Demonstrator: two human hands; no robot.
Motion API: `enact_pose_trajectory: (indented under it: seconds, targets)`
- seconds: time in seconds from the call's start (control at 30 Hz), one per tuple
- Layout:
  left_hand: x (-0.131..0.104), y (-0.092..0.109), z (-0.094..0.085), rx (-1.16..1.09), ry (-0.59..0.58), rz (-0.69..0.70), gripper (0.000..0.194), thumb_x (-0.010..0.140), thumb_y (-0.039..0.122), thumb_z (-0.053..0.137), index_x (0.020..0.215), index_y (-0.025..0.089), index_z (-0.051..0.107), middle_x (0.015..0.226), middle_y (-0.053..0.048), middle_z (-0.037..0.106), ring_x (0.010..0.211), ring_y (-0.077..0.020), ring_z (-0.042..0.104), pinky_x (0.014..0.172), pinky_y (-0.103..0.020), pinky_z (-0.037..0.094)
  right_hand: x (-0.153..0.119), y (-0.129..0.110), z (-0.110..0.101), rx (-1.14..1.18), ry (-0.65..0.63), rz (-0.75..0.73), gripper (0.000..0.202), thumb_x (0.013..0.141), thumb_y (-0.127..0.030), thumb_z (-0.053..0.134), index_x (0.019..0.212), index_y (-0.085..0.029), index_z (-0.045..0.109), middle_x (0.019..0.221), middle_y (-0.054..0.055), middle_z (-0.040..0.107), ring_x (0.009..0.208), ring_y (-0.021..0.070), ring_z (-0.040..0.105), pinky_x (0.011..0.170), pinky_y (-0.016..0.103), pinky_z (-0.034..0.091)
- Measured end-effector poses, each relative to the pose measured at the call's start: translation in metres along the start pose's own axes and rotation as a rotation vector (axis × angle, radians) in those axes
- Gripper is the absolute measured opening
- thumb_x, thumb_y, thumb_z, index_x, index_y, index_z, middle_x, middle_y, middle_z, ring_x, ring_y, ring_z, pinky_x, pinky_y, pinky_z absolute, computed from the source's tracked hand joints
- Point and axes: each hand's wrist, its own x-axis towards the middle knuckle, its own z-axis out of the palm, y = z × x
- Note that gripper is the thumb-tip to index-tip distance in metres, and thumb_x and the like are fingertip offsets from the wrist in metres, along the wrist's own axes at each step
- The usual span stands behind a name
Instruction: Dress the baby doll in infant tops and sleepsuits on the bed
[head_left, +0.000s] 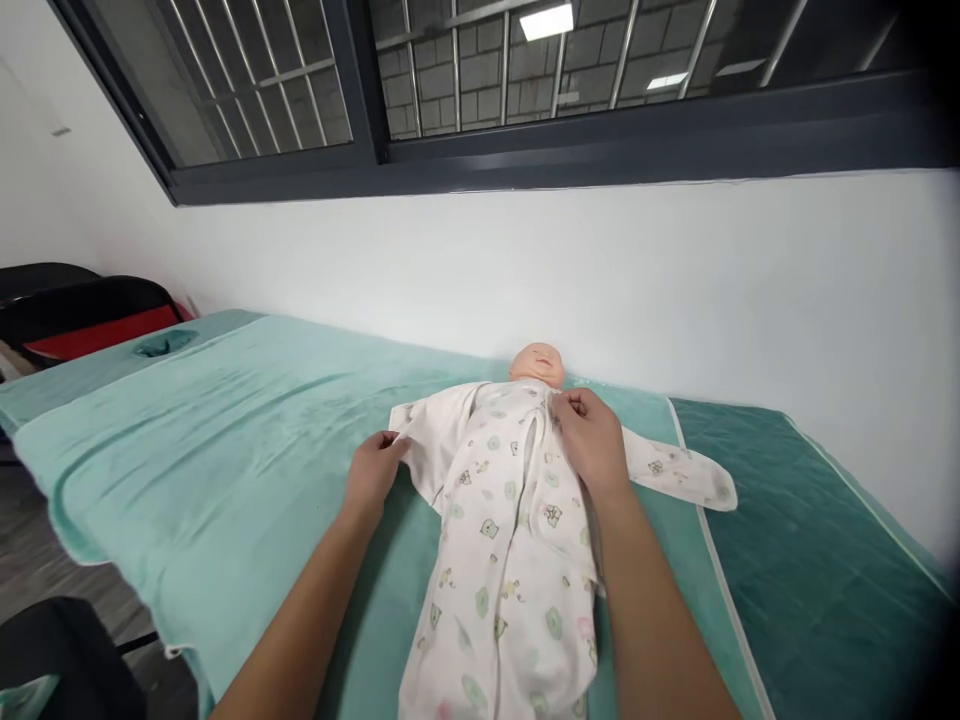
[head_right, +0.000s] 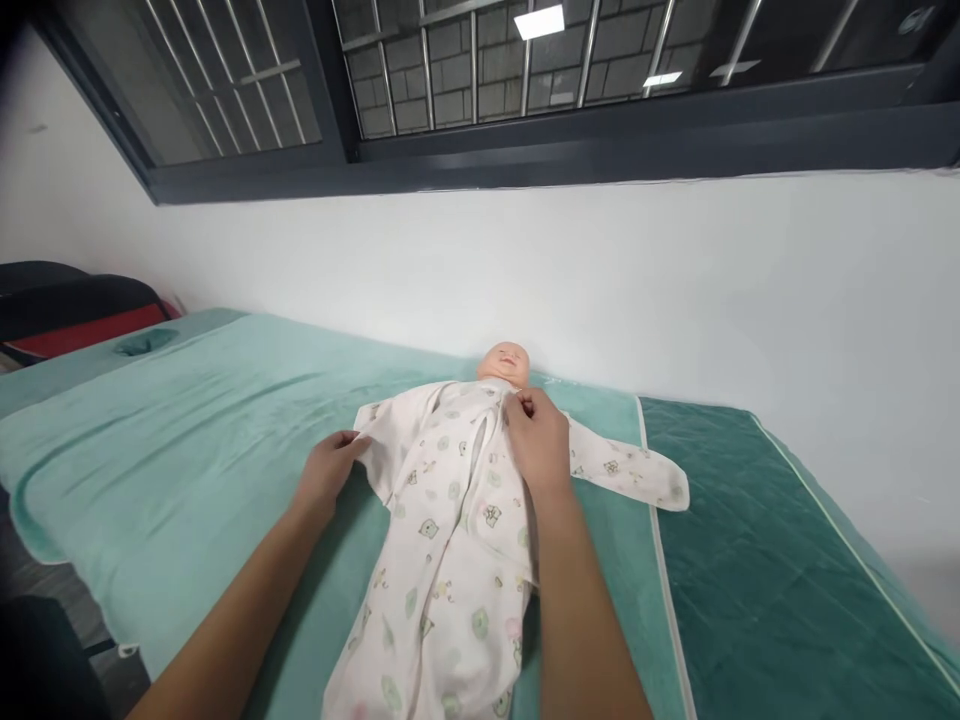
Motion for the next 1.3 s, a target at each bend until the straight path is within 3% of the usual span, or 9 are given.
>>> enact_pose_trajectory:
  seconds: [0.17, 0.27, 0.37, 0.43, 0.63, 0.77, 0.93, 1.17, 1.3]
  targets:
    - [-0.047, 0.051, -0.004, -0.453, -0.279, 0.35, 0.017, 0.085, 0.038, 0.06, 0.088, 0.021, 0.059, 0.115, -0.005, 0.065, 0.101, -0.021, 0.059, 0.075, -0.027, 0.043, 0.001, 0.0, -0.007, 0.097, -0.02, 0.083, 0.024, 0.083, -0.043, 0.057, 0.074, -0.021, 0.061, 0.064, -0.003, 0.059, 0.061, 0.014, 0.052, 0.063, 0.027, 0.039]
    - [-0.078, 0.082, -0.01, -0.231, -0.631, 0.596, 0.01, 0.085, 0.029, 0.063, 0.082, 0.02, 0.059, 0.118, -0.006, 0.065, 0.103, -0.02, 0.058, 0.084, -0.029, 0.043, 0.001, 0.0, -0.01, 0.094, -0.018, 0.095, 0.024, 0.083, -0.043, 0.056, 0.074, -0.021, 0.06, 0.063, -0.003, 0.059, 0.06, 0.0139, 0.051, 0.061, 0.027, 0.039]
    - [-0.086, 0.097, -0.01, -0.018, -0.908, 0.625, 0.009, 0.086, 0.029, 0.061, 0.084, 0.021, 0.063, 0.116, -0.005, 0.066, 0.084, -0.0152, 0.059, 0.07, -0.026, 0.043, 0.002, 0.0, -0.01, 0.002, 0.018, 0.08, 0.021, 0.083, -0.041, 0.056, 0.077, -0.022, 0.061, 0.069, -0.002, 0.062, 0.064, 0.015, 0.053, 0.063, 0.028, 0.04]
    - [-0.077, 0.1, -0.004, -0.036, -0.881, 0.591, 0.016, 0.089, 0.035, 0.058, 0.085, 0.021, 0.064, 0.108, -0.005, 0.068, 0.081, -0.0147, 0.058, 0.068, -0.026, 0.043, 0.002, 0.0, -0.008, -0.057, 0.027, 0.034, 0.018, 0.083, -0.038, 0.056, 0.077, -0.022, 0.062, 0.074, -0.002, 0.064, 0.069, 0.0159, 0.055, 0.067, 0.029, 0.041]
    - [-0.011, 0.112, 0.042, 0.128, -0.337, 0.414, 0.027, 0.087, 0.042, 0.054, 0.099, 0.023, 0.069, 0.09, -0.003, 0.069, 0.078, -0.0179, 0.061, 0.064, -0.027, 0.045, 0.006, -0.002, -0.004, -0.075, -0.015, 0.035, 0.017, 0.084, -0.036, 0.055, 0.082, -0.023, 0.067, 0.085, 0.001, 0.066, 0.079, 0.0178, 0.06, 0.078, 0.032, 0.043]
    - [0.018, 0.129, 0.078, 0.374, -0.334, 0.526, 0.023, 0.082, 0.03, 0.054, 0.092, 0.021, 0.073, 0.097, -0.006, 0.072, 0.089, -0.0218, 0.064, 0.076, -0.03, 0.046, 0.008, -0.003, -0.009, -0.046, -0.064, 0.062, 0.02, 0.084, -0.038, 0.056, 0.09, -0.025, 0.071, 0.099, 0.003, 0.067, 0.087, 0.0193, 0.061, 0.082, 0.033, 0.044]
    - [0.013, 0.146, 0.102, 0.173, -0.506, 0.607, 0.03, 0.084, 0.045, 0.054, 0.079, 0.023, 0.073, 0.071, -0.002, 0.067, 0.061, -0.018, 0.059, 0.057, -0.029, 0.04, 0.009, -0.003, -0.011, 0.002, -0.129, 0.074, 0.024, 0.086, -0.041, 0.056, 0.095, -0.026, 0.072, 0.112, 0.004, 0.064, 0.093, 0.0202, 0.061, 0.084, 0.034, 0.046]
    - [0.006, 0.139, 0.103, 0.133, -0.401, 0.662, 0.024, 0.085, 0.033, 0.052, 0.087, 0.023, 0.074, 0.087, -0.004, 0.072, 0.077, -0.0208, 0.063, 0.069, -0.03, 0.044, 0.008, -0.003, -0.005, -0.02, -0.117, 0.083, 0.028, 0.087, -0.042, 0.055, 0.104, -0.028, 0.073, 0.114, 0.005, 0.061, 0.093, 0.0214, 0.061, 0.084, 0.036, 0.047]
    - [0.007, 0.133, 0.096, 0.105, -0.473, 0.56, 0.022, 0.083, 0.035, 0.057, 0.089, 0.023, 0.073, 0.083, -0.001, 0.072, 0.071, -0.0186, 0.062, 0.063, -0.029, 0.043, 0.007, -0.002, -0.002, -0.047, -0.138, 0.069, 0.031, 0.09, -0.042, 0.051, 0.109, -0.029, 0.072, 0.113, 0.005, 0.058, 0.095, 0.0216, 0.061, 0.086, 0.037, 0.047]
